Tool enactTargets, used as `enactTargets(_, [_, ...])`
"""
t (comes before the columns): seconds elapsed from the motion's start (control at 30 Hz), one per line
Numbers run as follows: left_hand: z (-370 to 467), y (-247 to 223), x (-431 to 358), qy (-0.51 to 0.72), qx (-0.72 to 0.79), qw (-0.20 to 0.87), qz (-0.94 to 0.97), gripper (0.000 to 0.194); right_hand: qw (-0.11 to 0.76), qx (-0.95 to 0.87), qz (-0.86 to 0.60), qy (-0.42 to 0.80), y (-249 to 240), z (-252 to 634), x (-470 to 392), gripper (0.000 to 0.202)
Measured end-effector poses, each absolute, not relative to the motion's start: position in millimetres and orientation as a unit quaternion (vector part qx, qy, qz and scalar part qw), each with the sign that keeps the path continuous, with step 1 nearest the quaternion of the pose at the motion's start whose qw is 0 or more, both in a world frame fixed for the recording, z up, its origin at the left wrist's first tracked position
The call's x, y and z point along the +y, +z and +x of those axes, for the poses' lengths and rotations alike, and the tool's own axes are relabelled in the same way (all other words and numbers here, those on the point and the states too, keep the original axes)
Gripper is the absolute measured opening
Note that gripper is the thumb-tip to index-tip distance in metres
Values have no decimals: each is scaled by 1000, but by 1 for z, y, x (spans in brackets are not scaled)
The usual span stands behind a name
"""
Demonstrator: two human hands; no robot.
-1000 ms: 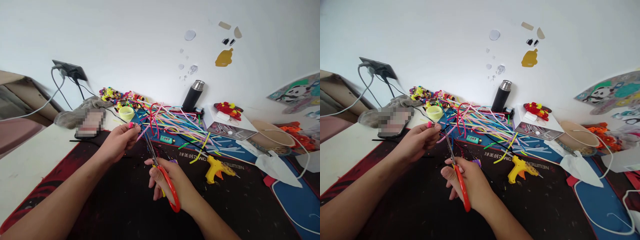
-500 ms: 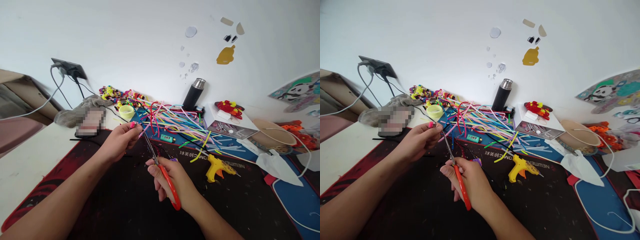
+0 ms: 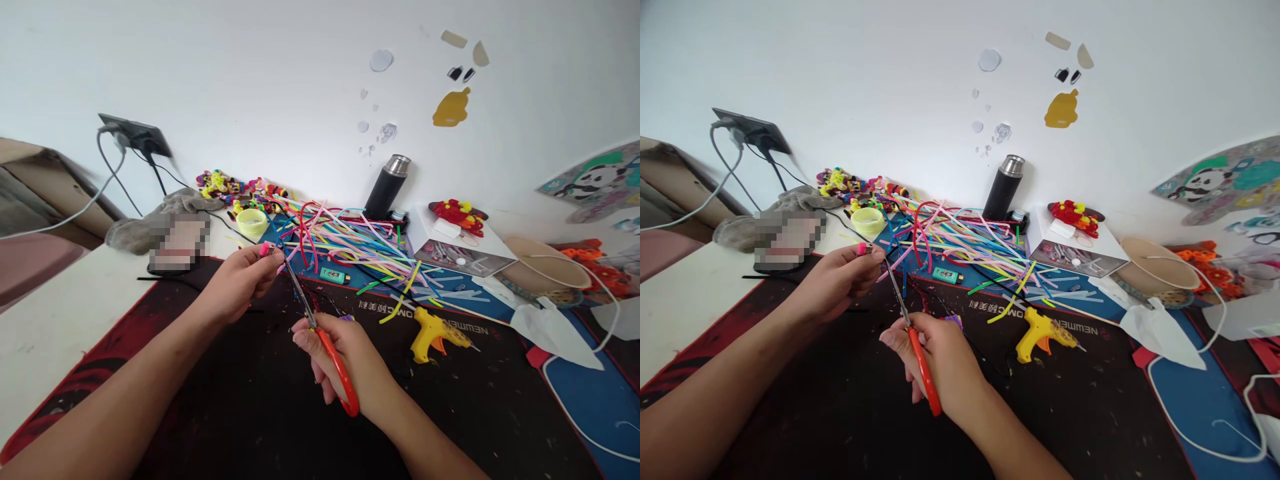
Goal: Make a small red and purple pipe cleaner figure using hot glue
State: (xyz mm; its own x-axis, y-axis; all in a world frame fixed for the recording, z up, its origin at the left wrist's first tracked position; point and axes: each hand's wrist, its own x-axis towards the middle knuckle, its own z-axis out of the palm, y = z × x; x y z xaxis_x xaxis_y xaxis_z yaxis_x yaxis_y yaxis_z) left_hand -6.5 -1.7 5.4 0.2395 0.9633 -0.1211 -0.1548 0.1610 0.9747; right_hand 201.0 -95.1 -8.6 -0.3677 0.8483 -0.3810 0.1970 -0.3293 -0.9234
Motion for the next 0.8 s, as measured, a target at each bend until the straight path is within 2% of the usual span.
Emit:
enactTargets(0.37, [-7, 3, -2, 443, 426, 634, 470, 52, 243, -520, -515, 636, -8, 199, -95, 57])
enactTargets(0.57, [-7, 3, -1, 446, 422, 640, 462, 56, 240, -519, -521, 633, -7, 199, -94, 58])
enactTargets(0.8, [-13, 8, 4, 525, 400, 636, 400, 46, 245, -513, -516, 641, -4, 200, -96, 62])
